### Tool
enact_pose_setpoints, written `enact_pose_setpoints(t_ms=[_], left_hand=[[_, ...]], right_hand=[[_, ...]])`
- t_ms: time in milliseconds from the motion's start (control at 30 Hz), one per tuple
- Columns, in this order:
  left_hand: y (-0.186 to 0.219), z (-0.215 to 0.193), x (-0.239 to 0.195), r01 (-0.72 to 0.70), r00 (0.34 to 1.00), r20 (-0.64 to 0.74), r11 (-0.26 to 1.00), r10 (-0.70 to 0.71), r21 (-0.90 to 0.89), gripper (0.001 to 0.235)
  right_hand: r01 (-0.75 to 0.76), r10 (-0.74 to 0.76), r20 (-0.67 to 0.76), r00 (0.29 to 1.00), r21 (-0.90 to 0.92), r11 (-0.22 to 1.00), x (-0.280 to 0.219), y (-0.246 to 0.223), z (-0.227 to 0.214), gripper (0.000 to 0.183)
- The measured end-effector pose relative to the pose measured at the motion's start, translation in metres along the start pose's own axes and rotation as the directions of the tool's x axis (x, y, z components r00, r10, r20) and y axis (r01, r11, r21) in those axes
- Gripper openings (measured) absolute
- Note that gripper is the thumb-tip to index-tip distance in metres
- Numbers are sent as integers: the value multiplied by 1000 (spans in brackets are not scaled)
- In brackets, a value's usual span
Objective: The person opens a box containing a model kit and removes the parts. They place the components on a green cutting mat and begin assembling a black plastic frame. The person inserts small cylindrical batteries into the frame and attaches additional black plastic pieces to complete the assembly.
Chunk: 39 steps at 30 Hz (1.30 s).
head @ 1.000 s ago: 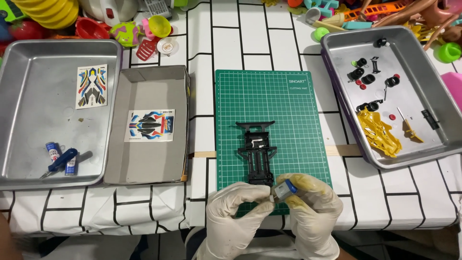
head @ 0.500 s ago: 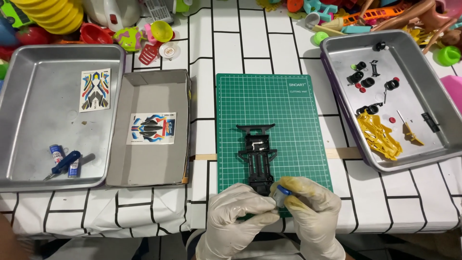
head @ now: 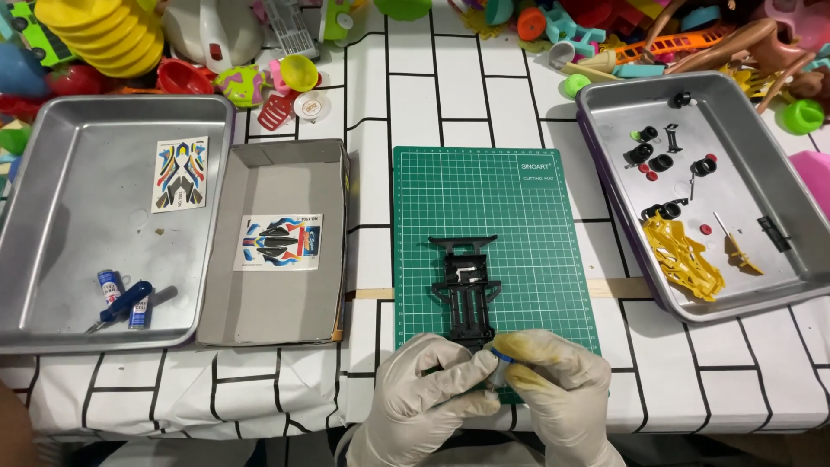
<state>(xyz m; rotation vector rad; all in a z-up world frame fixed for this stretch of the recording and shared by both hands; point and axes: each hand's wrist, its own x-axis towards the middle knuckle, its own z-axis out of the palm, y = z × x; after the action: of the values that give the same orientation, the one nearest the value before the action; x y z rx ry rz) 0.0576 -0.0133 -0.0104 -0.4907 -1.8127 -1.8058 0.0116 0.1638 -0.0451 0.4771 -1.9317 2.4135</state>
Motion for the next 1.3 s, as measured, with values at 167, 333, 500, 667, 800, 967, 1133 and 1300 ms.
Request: enact_pose_setpoints(t_ms=[167, 333, 500, 667, 800, 967, 1133, 1300], left_hand=[[1, 3, -2, -15, 1000, -26, 996, 13, -93, 52], [-10, -4, -23, 36, 997, 53, 982, -47, 188, 57], [-20, 1, -38, 161, 984, 76, 987, -161, 4, 58], [-34, -13, -39, -188, 970, 233, 842, 77, 506, 62], [-29, -8, -37, -171, 978, 181, 884, 100, 434, 56], [-20, 5, -34, 627, 725, 124, 575, -677, -525, 36], [-26, 8, -36, 680, 715, -20, 701, -699, -214, 29], [-34, 3, -41, -13, 973, 181, 753, -141, 658, 26]], right_hand=[[8, -10, 27, 1000, 65, 998, -3, -2, -3, 21], [26, -30, 96, 995, 49, 998, 5, -16, 6, 24], [90, -72, 159, 985, -106, 990, 11, -28, 9, 20], [159, -141, 187, 972, -84, 984, 14, -30, 11, 22], [131, -113, 160, 981, -105, 986, 13, -29, 10, 23], [168, -147, 197, 969, -92, 982, 17, -30, 11, 20], [195, -174, 228, 958, -73, 978, 19, -26, 9, 18], [201, -187, 169, 968, -71, 977, 11, -9, 2, 19]])
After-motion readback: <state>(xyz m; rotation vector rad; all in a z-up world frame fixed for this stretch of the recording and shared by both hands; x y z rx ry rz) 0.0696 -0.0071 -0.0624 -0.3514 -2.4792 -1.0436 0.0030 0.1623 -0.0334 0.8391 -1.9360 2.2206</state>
